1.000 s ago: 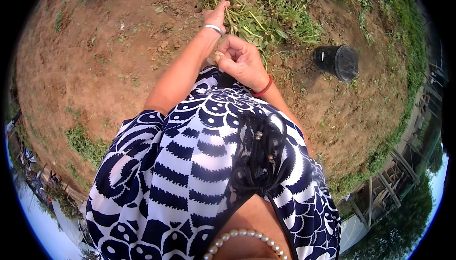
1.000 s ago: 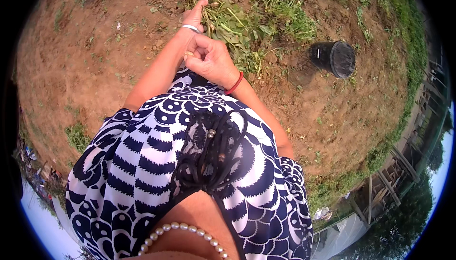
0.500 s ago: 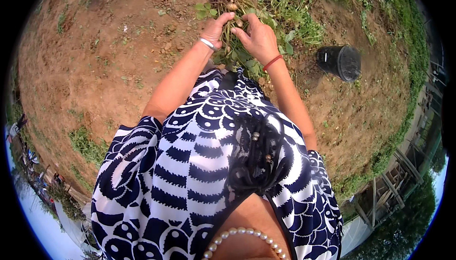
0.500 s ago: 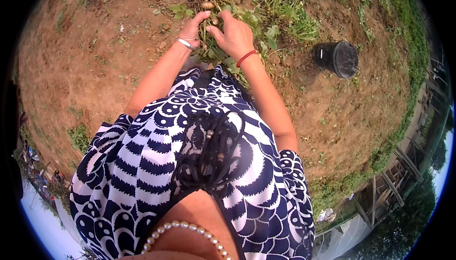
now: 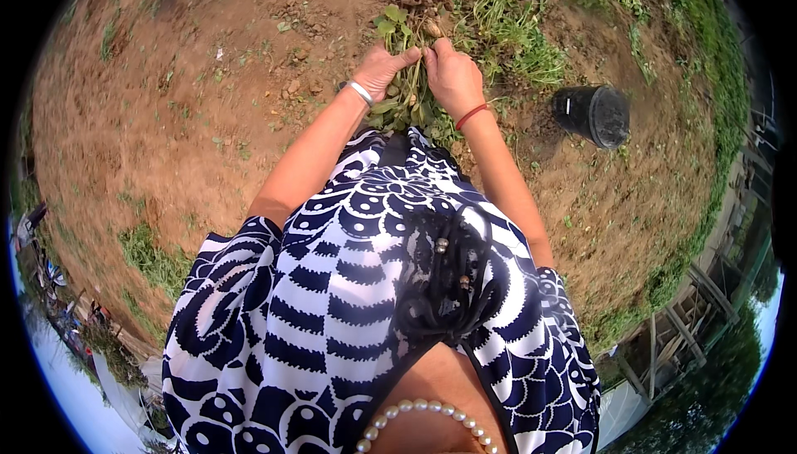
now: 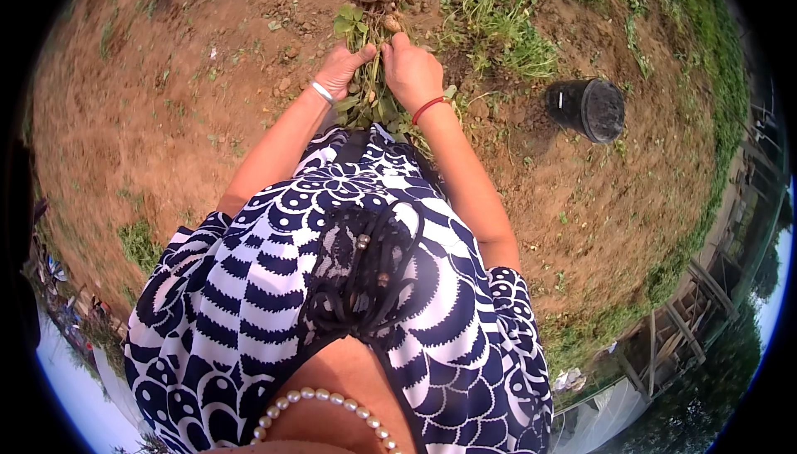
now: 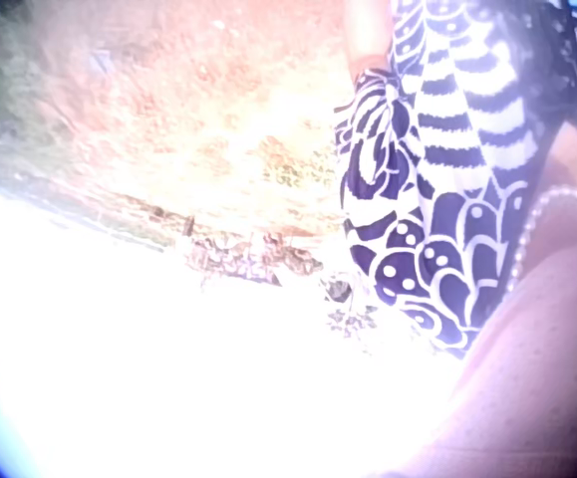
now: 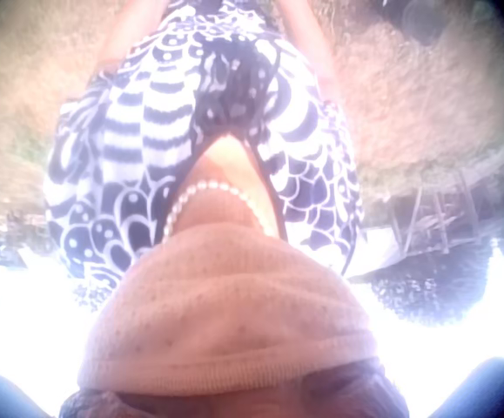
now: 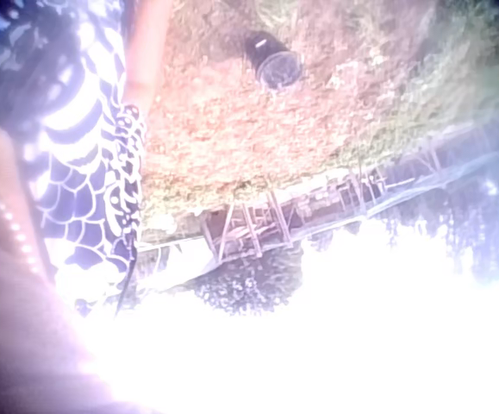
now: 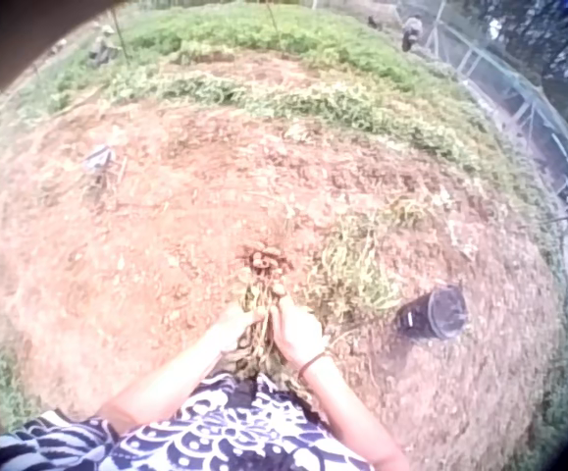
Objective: The person walks through a garden and pulls peanut plants from the soil. They then separate the peanut pods from the roots and stems by hand, gathering the pods into a pile on the ground.
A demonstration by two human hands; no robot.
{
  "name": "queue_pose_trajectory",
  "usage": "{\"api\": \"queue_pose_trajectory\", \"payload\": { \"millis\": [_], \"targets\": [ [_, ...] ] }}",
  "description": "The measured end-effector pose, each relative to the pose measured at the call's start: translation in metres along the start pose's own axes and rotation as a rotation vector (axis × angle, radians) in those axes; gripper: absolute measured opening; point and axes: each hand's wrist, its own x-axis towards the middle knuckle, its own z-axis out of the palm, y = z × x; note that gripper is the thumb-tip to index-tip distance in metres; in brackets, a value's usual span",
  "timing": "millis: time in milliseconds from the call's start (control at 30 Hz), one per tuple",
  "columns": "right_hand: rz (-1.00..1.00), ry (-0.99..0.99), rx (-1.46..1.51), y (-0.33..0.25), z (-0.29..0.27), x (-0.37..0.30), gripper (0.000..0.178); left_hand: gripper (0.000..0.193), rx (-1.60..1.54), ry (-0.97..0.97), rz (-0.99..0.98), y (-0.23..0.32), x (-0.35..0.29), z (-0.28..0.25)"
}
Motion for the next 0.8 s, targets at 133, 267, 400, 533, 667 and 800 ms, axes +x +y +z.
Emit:
{"api": "queue_pose_trajectory", "payload": {
  "millis": [133, 267, 400, 533, 667, 800],
  "targets": [
    [-0.089, 0.085, -0.195, -0.007, 0.009, -0.004, 0.019, 0.043, -0.038, 0.076, -0.192, 0.001, 0.005, 0.005],
    [-0.051, 0.024, -0.173, -0.015, 0.007, -0.008, 0.017, 0.034, 0.058, 0.202, -0.059, -0.008, 0.009, 0.002],
    [-0.129, 0.146, -0.035, -0.011, 0.017, -0.009, 0.016, 0.032, 0.106, 0.349, -0.193, -0.019, 0.020, -0.001],
    [-0.144, 0.210, 0.072, -0.005, 0.010, -0.012, 0.014, 0.014, 0.026, 0.145, 0.073, -0.005, 0.010, 0.019],
    [-0.158, 0.265, 0.121, -0.004, 0.002, -0.023, 0.012, 0.017, 0.120, 0.067, 0.003, -0.007, 0.014, 0.021],
    [-0.519, 0.201, 0.436, -0.038, -0.007, -0.048, 0.012, 0.047, 0.294, 0.137, 0.043, -0.038, 0.040, 0.000]
  ]
}}
